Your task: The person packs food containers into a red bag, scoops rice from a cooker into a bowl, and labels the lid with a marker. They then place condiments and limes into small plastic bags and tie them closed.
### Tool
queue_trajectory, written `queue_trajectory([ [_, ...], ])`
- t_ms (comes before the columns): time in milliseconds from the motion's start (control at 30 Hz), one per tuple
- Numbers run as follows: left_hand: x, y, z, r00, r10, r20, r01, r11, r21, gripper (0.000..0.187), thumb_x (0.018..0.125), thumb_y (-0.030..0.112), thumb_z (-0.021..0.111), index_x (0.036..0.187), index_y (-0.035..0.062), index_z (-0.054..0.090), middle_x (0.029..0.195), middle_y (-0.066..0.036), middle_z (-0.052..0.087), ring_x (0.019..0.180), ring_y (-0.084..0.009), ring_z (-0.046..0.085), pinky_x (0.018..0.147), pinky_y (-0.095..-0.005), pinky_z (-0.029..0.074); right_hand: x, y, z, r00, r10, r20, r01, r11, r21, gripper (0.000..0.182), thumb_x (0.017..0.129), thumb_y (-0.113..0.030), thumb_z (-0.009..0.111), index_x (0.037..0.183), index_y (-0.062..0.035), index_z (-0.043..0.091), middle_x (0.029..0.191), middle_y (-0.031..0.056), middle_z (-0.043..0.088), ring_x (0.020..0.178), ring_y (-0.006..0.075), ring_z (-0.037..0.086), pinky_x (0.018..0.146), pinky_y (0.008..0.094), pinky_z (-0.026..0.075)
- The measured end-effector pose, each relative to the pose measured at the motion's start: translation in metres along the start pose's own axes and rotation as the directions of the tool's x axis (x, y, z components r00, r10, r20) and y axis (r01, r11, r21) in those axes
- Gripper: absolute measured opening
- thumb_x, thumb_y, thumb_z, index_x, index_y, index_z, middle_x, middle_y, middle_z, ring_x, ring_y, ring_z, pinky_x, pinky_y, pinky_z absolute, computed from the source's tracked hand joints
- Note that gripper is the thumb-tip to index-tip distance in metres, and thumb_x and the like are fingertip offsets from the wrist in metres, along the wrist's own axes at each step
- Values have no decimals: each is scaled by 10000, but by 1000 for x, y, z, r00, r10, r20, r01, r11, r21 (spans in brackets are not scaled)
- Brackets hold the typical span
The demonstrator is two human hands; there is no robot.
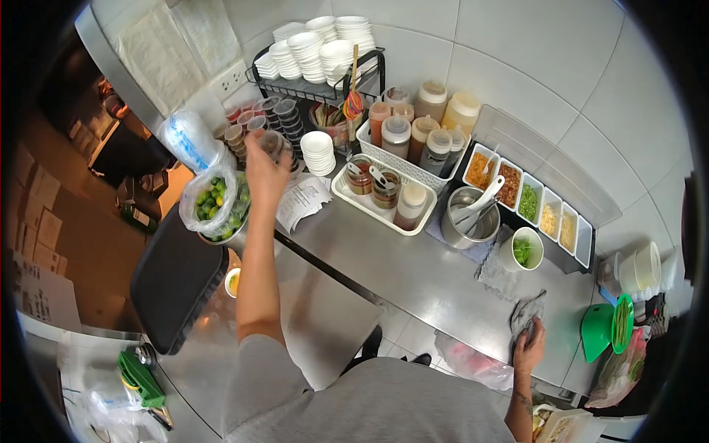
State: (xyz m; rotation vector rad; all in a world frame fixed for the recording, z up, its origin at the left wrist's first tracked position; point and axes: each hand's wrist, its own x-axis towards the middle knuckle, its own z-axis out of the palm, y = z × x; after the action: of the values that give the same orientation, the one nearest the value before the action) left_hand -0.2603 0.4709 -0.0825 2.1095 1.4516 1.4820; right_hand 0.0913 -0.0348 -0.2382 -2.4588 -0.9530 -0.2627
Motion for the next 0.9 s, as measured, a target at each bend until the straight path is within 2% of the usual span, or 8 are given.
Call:
queue_trajectory([
  [200, 50, -115, 55, 979, -120, 165, 82, 972, 221, 502, 703, 91, 726, 1053, 55, 369, 998, -215, 570, 961, -414, 555, 802, -459, 445, -1, 0, -1, 1000, -15, -3, 15, 1000, 22, 394, 809, -121, 513, 1202, -92, 510, 1103, 149, 580, 1000, 367, 555, 847, 409, 447],
  [467, 49, -126, 78, 988, -49, 148, 17, 978, 206, 501, 724, 70, 712, 1087, 51, 366, 1038, -215, 569, 969, -426, 551, 795, -471, 441, 1, -3, -6, 996, -22, -85, 20, 1000, -18, 390, 748, -112, 552, 1137, -148, 556, 897, 135, 562, 824, 357, 564, 703, 433, 465],
  [567, 61, -144, 75, 965, -72, 254, 16, 976, 216, 544, 703, 114, 743, 1092, 58, 366, 1030, -226, 569, 961, -426, 552, 816, -471, 439, 0, -4, -8, 993, -28, -114, 28, 1000, -3, 380, 745, -112, 558, 1124, -147, 560, 875, 139, 554, 802, 355, 561, 691, 433, 463],
  [633, 69, -131, 61, 957, -100, 271, 11, 950, 312, 458, 729, 164, 716, 1076, 17, 456, 1021, -242, 571, 971, -433, 545, 850, -470, 437, 1, -7, -11, 990, -43, -131, 41, 999, -18, 351, 753, -106, 569, 1102, -145, 567, 851, 134, 553, 784, 348, 561, 684, 431, 464],
  [700, 82, -128, 54, 981, 75, 181, -111, 973, 200, 260, 796, 176, 651, 928, -22, 546, 914, -242, 591, 868, -406, 560, 759, -456, 436, 0, -3, -8, 989, -43, -145, 41, 999, -17, 335, 760, -102, 572, 1093, -145, 571, 846, 130, 556, 779, 344, 562, 682, 431, 466],
  [767, 78, -67, 37, 985, 145, 97, -154, 983, 103, 202, 863, 154, 560, 923, -38, 534, 806, -231, 594, 779, -399, 561, 704, -459, 423, -1, -8, -9, 986, -11, -168, 5, 999, -39, 300, 775, -85, 569, 1069, -142, 577, 848, 125, 567, 778, 338, 567, 681, 429, 469],
  [867, 75, -1, 25, 989, 44, 138, -42, 999, -19, 173, 908, 125, 470, 947, -35, 523, 727, -224, 585, 744, -415, 565, 687, -465, 416, -1, -11, -6, 983, 47, -175, -55, 998, -39, 268, 785, -72, 561, 1044, -139, 581, 848, 124, 580, 784, 332, 571, 691, 425, 469],
  [900, 79, 1, 24, 989, 120, 85, -126, 989, 72, 146, 894, 105, 481, 960, -15, 533, 776, -225, 588, 780, -420, 564, 703, -467, 420, -1, -10, -6, 980, 52, -194, -57, 998, -18, 262, 789, -72, 558, 1041, -139, 582, 848, 124, 584, 789, 330, 573, 695, 424, 469],
])
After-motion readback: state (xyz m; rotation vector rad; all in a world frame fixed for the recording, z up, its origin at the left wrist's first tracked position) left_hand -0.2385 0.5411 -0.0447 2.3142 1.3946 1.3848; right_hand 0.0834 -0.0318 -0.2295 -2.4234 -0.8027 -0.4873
